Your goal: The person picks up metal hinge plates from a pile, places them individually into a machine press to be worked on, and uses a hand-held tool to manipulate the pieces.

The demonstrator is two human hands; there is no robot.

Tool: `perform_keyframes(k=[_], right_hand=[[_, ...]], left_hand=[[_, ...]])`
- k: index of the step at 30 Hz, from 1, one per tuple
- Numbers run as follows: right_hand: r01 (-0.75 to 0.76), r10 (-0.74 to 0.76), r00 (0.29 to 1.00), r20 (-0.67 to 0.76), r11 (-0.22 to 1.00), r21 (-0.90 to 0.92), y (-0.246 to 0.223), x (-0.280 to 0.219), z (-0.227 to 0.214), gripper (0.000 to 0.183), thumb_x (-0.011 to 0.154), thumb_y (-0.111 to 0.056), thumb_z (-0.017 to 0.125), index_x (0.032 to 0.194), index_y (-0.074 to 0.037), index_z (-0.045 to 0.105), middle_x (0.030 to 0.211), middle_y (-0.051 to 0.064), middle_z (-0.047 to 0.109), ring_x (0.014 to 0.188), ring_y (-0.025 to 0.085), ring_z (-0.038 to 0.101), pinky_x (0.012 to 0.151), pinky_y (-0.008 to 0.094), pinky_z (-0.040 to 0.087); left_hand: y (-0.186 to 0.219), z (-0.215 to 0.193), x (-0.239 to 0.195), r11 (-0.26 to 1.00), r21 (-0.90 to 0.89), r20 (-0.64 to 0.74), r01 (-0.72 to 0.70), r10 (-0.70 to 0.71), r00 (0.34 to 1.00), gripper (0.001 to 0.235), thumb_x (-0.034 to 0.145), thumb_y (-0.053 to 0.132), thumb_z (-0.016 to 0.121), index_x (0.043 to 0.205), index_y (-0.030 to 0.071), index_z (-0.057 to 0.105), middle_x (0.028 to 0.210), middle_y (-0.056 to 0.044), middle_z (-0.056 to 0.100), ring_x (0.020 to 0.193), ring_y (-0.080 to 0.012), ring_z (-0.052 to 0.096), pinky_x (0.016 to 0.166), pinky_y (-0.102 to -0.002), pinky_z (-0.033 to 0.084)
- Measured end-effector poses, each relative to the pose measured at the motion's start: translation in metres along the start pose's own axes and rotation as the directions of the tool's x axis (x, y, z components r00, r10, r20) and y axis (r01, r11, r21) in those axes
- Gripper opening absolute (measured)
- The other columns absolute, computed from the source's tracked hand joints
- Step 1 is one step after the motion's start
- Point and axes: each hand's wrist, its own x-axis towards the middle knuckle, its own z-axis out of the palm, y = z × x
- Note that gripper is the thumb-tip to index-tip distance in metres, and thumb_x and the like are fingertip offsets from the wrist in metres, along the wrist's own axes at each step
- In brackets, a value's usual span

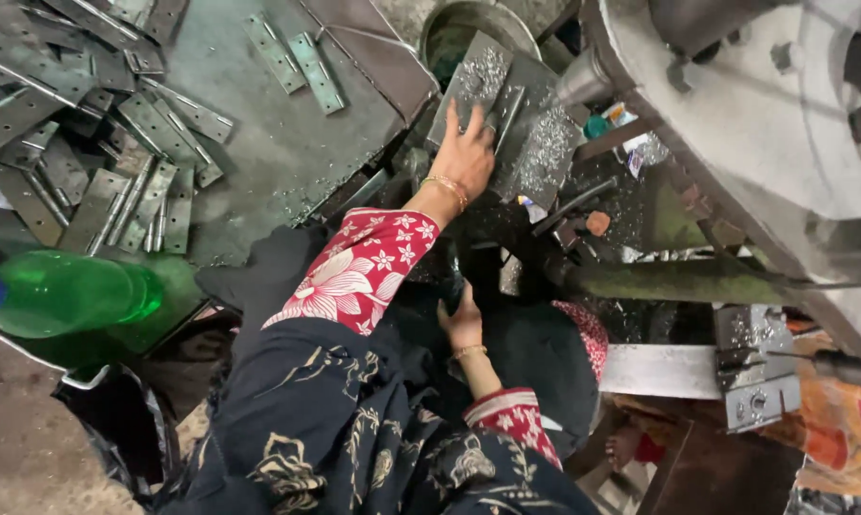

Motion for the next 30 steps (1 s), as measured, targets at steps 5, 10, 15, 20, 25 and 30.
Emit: perform_keyframes(k=[5,10,15,20,25,30], right_hand=[[0.022,-0.021,0.994,0.111,1.0,-0.002,-0.029,0.002,-0.06,0.066,0.085,-0.02,0.076,0.142,-0.006,0.047,0.111,0.025,0.073,0.105,0.04,0.072,0.087,0.044,0.06],[0.081,-0.082,0.997,-0.011,0.996,-0.027,-0.013,0.003,-0.031,0.069,0.081,-0.019,0.078,0.141,-0.006,0.047,0.11,0.026,0.072,0.102,0.042,0.07,0.084,0.045,0.059],[0.093,-0.089,0.995,-0.053,0.992,0.08,0.006,0.004,-0.006,0.064,0.084,-0.022,0.078,0.141,-0.008,0.051,0.112,0.025,0.073,0.106,0.041,0.072,0.085,0.044,0.06],[0.035,-0.035,0.999,-0.017,0.999,0.002,-0.012,0.002,-0.022,0.069,0.082,-0.023,0.078,0.143,-0.008,0.049,0.111,0.026,0.072,0.103,0.042,0.071,0.084,0.045,0.059],[0.087,-0.087,0.99,0.11,0.996,0.004,-0.039,0.007,-0.078,0.068,0.085,-0.021,0.075,0.145,-0.007,0.048,0.113,0.027,0.073,0.106,0.041,0.072,0.089,0.045,0.058],[0.109,-0.109,0.994,0.016,0.994,0.008,-0.024,0.003,-0.049,0.066,0.084,-0.021,0.075,0.143,-0.007,0.049,0.11,0.027,0.072,0.102,0.042,0.072,0.085,0.045,0.059]], left_hand=[[0.003,0.012,0.019,0.999,-0.049,-0.035,0.021,-0.022,0.999,0.035,0.096,0.029,0.053,0.114,0.014,0.079,0.137,-0.009,0.061,0.147,-0.0399,0.028,0.112,-0.079,0.015],[-0.006,0.017,0.045,0.994,-0.105,-0.072,0.029,-0.037,0.997,0.033,0.095,0.027,0.054,0.112,0.015,0.079,0.138,-0.007,0.061,0.148,-0.0387,0.028,0.113,-0.077,0.013],[-0.004,0.02,0.033,0.999,-0.046,-0.088,-0.025,0.021,0.996,0.034,0.094,0.028,0.054,0.111,0.014,0.079,0.145,-0.005,0.057,0.148,-0.0386,0.027,0.113,-0.078,0.012],[-0.001,0.011,0.017,0.997,-0.071,-0.038,-0.03,0.028,0.999,0.034,0.094,0.029,0.054,0.115,0.015,0.078,0.148,-0.003,0.054,0.15,-0.0377,0.024,0.113,-0.079,0.009],[-0.001,0.01,0.015,0.997,-0.062,0.015,-0.056,0.057,0.998,0.036,0.097,0.029,0.052,0.118,0.015,0.077,0.147,-0.002,0.055,0.152,-0.0378,0.022,0.113,-0.08,0.008],[-0.001,0.007,0.017,0.997,-0.067,0.021,-0.046,0.047,0.999,0.036,0.095,0.03,0.052,0.119,0.017,0.076,0.149,-0.001,0.052,0.151,-0.0376,0.02,0.112,-0.08,0.007]])
